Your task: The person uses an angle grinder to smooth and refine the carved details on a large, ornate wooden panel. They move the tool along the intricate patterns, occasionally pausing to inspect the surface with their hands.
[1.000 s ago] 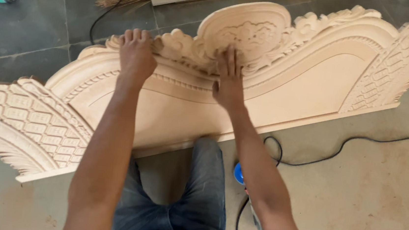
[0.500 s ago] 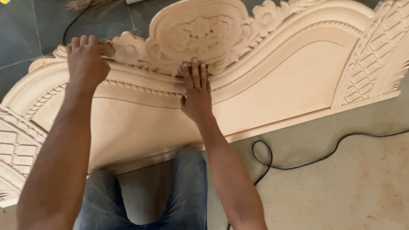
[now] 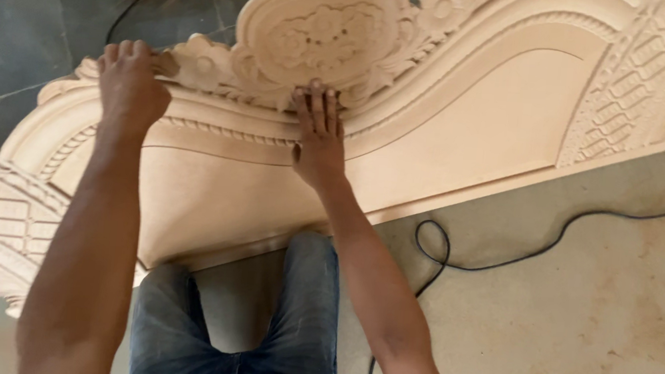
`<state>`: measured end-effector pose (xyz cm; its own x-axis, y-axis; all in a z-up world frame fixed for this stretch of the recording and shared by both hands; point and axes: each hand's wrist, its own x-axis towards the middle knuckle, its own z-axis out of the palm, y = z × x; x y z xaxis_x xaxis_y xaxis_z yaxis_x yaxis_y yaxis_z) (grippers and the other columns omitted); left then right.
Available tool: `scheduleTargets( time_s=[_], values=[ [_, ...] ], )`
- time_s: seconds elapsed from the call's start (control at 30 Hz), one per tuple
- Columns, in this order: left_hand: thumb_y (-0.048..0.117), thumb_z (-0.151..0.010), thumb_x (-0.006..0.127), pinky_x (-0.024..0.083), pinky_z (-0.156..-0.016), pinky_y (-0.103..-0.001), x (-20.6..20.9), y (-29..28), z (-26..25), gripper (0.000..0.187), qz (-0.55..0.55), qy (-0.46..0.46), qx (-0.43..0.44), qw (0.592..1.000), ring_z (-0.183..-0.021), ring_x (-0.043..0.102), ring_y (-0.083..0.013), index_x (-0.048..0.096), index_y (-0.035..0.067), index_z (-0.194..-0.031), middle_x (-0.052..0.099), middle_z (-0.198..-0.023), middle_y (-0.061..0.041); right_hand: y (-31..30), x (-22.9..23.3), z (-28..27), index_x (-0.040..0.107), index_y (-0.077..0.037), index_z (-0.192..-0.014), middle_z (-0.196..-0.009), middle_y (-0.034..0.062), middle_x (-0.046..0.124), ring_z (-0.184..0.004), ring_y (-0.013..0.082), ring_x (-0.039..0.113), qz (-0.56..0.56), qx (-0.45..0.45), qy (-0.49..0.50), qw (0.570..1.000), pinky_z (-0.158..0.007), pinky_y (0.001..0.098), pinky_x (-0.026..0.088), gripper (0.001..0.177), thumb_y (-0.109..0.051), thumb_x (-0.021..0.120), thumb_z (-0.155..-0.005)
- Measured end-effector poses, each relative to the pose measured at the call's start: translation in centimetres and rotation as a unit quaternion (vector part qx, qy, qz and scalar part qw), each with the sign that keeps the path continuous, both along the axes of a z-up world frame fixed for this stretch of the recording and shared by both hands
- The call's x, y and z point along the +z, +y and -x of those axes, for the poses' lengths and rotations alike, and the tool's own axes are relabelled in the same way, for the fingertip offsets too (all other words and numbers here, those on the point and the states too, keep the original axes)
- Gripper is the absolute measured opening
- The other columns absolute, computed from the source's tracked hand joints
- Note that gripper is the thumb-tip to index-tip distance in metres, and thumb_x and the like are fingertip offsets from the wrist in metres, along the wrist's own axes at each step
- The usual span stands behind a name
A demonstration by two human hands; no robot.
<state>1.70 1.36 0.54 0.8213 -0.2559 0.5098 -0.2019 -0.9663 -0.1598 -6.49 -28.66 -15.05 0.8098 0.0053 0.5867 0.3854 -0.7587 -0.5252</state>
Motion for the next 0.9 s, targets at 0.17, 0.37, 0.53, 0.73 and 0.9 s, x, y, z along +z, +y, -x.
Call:
scheduleTargets(
  time_s=[0.17,0.37,0.53,0.73,0.9],
  values=[
    [-0.003,-0.074,0.062,0.037,-0.104,-0.049,0.1,-0.6,0.2,0.041,0.017,-0.003,-0.003,1.0,-0.119,0.05,-0.0394,0.062,-0.001,-0.115,0.061,-0.12,-0.019,-0.2,0.3,0.0,0.011,-0.023,-0.165,-0.172,0.0109,-0.001,-0.159,0.0388,0.004,0.012,0.004,-0.003,1.0,-0.122,0.057,0.027,0.108,-0.01,0.077,-0.081],
    [-0.002,-0.078,0.061,0.037,-0.109,-0.048,-0.1,-0.9,0.7,0.036,0.029,-0.016,-0.007,0.999,-0.119,0.051,-0.0383,0.063,0.001,-0.114,0.062,-0.119,-0.017,-0.2,1.0,0.6,0.011,-0.022,-0.166,-0.173,0.0111,0.001,-0.16,0.0388,0.005,0.028,-0.005,0.007,1.0,-0.123,0.0553,0.027,0.109,-0.009,0.077,-0.08],
    [-0.002,-0.075,0.062,0.037,-0.106,-0.049,0.2,-1.1,0.7,0.038,0.031,-0.012,-0.005,0.999,-0.116,0.051,-0.0389,0.063,0.0,-0.113,0.062,-0.117,-0.018,-0.2,1.4,0.8,0.011,-0.023,-0.166,-0.173,0.0102,0.0,-0.16,0.0381,0.005,0.036,-0.008,0.017,0.999,-0.124,0.0546,0.026,0.109,-0.01,0.077,-0.08],
    [-0.003,-0.074,0.061,0.037,-0.106,-0.048,0.3,-1.2,0.9,0.039,0.036,-0.022,-0.016,0.999,-0.115,0.052,-0.0381,0.064,0.001,-0.112,0.062,-0.116,-0.017,-0.1,1.6,0.7,0.01,-0.023,-0.166,-0.172,0.0111,-0.002,-0.159,0.0389,0.003,0.048,-0.008,0.03,0.998,-0.123,0.0557,0.026,0.108,-0.011,0.077,-0.082],
    [-0.002,-0.073,0.062,0.037,-0.105,-0.048,0.1,-1.3,0.9,0.039,0.046,-0.024,-0.024,0.998,-0.114,0.052,-0.0378,0.064,0.002,-0.112,0.062,-0.115,-0.016,-0.1,1.7,1.0,0.01,-0.023,-0.166,-0.173,0.0117,-0.003,-0.159,0.0396,0.003,0.043,-0.009,0.025,0.999,-0.124,0.0558,0.026,0.109,-0.01,0.077,-0.081]
  ],
)
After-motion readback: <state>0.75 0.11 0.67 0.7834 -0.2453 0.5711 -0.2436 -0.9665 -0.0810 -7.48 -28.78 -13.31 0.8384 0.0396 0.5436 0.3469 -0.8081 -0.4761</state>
